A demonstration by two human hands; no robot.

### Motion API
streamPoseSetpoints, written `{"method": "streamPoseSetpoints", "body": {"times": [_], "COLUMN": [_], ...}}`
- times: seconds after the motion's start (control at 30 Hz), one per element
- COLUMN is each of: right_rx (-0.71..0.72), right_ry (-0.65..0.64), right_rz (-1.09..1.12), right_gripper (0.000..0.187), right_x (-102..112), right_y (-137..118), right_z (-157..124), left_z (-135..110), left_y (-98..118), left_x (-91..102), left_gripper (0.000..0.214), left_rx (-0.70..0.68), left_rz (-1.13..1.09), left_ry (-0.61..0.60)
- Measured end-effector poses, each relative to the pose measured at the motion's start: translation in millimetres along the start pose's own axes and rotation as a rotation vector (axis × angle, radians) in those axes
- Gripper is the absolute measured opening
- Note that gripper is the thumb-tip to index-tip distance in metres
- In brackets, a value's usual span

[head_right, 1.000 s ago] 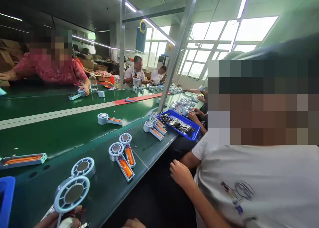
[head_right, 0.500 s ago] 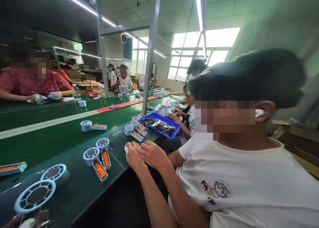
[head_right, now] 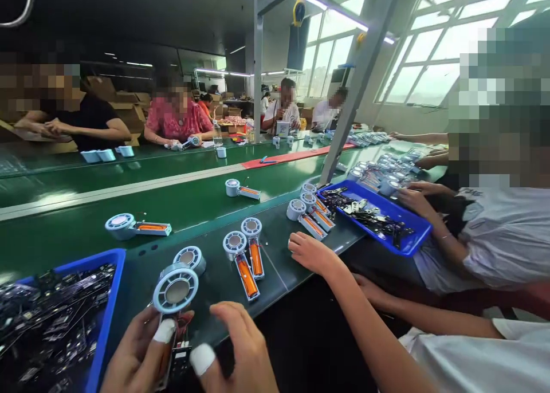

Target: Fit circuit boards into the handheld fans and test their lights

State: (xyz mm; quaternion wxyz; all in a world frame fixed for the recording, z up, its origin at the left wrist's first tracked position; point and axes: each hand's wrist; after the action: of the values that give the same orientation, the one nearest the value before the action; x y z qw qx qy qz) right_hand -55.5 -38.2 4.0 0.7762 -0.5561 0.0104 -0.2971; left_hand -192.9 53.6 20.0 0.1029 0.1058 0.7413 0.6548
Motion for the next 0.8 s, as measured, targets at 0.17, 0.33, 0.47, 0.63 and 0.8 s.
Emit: {"method": "streamPoseSetpoints", "body": {"times": [0.17,0.33,0.47,0.63,0.8], "right_rx": [-0.251,-0.212,-0.215,0.012,0.149], "right_ry": [-0.176,-0.062,-0.029,-0.019,-0.083], "right_rz": [0.183,0.184,-0.028,-0.319,-0.571], "right_gripper": [0.052,0.036,0.047,0.040,0.039], "right_x": [-31.3,-16.8,-5.6,0.4,9.7], "right_y": [-6.2,-4.1,-5.4,-10.1,-19.0], "right_z": [10.8,21.6,24.2,26.1,33.7], "left_z": [-1.4,4.7,5.0,5.9,10.5], "left_y": [6.7,-5.3,-14.3,-14.1,-13.4], "left_x": [-8.9,-2.7,-2.9,-6.1,-5.9], "left_gripper": [0.060,0.060,0.059,0.042,0.041], "left_rx": [0.051,0.057,0.036,0.000,0.017], "left_rz": [-0.053,-0.062,-0.075,0.030,-0.097], "left_ry": [0.029,-0.044,-0.093,-0.081,-0.138]}}
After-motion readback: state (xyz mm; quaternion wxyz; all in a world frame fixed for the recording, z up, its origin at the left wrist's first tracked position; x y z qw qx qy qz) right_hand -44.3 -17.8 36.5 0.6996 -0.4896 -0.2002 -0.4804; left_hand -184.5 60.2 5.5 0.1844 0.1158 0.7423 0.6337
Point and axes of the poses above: each hand's wrist, its own z-axis towards the middle knuckle, its own x-axis out of the back of the hand, y = z × x, and after that the axes turned 6 degrees about -y, right-handed
